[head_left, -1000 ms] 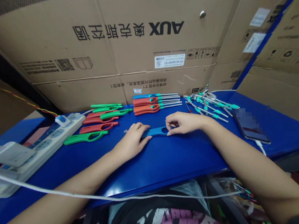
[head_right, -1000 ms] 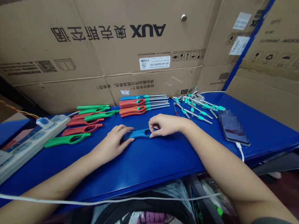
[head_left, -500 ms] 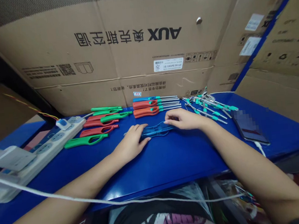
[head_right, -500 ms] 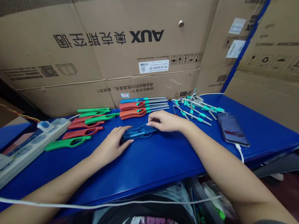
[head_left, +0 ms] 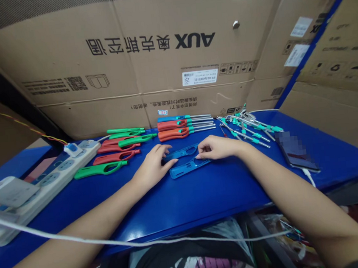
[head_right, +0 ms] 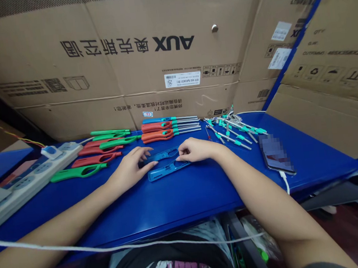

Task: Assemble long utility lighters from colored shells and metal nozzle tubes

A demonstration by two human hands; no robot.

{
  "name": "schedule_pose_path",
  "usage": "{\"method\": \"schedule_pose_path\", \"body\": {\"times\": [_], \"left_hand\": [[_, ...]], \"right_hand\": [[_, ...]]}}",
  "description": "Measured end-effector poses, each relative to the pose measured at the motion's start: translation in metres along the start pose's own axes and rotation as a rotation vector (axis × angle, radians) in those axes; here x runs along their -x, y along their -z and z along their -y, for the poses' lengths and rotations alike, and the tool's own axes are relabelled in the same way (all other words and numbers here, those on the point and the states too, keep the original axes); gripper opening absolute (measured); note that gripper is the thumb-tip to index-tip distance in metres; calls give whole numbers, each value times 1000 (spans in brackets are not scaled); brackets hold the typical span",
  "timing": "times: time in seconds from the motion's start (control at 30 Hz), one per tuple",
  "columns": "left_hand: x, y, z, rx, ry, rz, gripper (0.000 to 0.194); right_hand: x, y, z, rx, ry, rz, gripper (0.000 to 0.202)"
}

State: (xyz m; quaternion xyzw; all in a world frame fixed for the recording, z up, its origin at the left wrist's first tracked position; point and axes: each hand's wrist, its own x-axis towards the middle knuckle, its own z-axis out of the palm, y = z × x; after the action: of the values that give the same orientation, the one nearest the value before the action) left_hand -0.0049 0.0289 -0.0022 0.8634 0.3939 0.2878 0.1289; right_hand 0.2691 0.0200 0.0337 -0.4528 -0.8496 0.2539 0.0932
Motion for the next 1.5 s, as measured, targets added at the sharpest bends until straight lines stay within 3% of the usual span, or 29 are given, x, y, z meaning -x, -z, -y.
{"method": "schedule_pose_path", "body": {"times": [0.13, 0.23, 0.33, 0.43, 0.5, 0.63, 0.7, 1.03, 1.37, 1.5], "left_hand": [[2, 6, -9, -31, -110, -30, 27], [7, 10, -19, -91, -219, 41, 31], [12, 11, -27, -134, -273, 94, 34], [14, 9, -28, -179, -267, 105, 29], [14, 7, -26, -187, -246, 107, 26], [10, 6, -20, -167, -236, 105, 25], [9, 6, -18, -158, -239, 100, 25], [9, 4, -13, -98, -172, 109, 30], [7, 4, -11, -72, -205, 66, 29], [5, 6, -8, -64, -217, 94, 30]], "right_hand": [[-3, -4, -1, -6, 34, -49, 44], [0, 4, -6, -17, -4, -146, 41], [9, 22, -14, 172, -239, -438, 29], [24, 42, -27, 358, -660, -627, 16], [35, 53, -37, 406, -823, -550, 19], [45, 60, -52, 344, -956, -206, 27], [45, 60, -54, 341, -975, -157, 23], [46, 59, -57, 359, -905, -261, 4], [47, 61, -57, 400, -765, -386, 9], [46, 58, -54, 287, -578, -467, 10]]}}
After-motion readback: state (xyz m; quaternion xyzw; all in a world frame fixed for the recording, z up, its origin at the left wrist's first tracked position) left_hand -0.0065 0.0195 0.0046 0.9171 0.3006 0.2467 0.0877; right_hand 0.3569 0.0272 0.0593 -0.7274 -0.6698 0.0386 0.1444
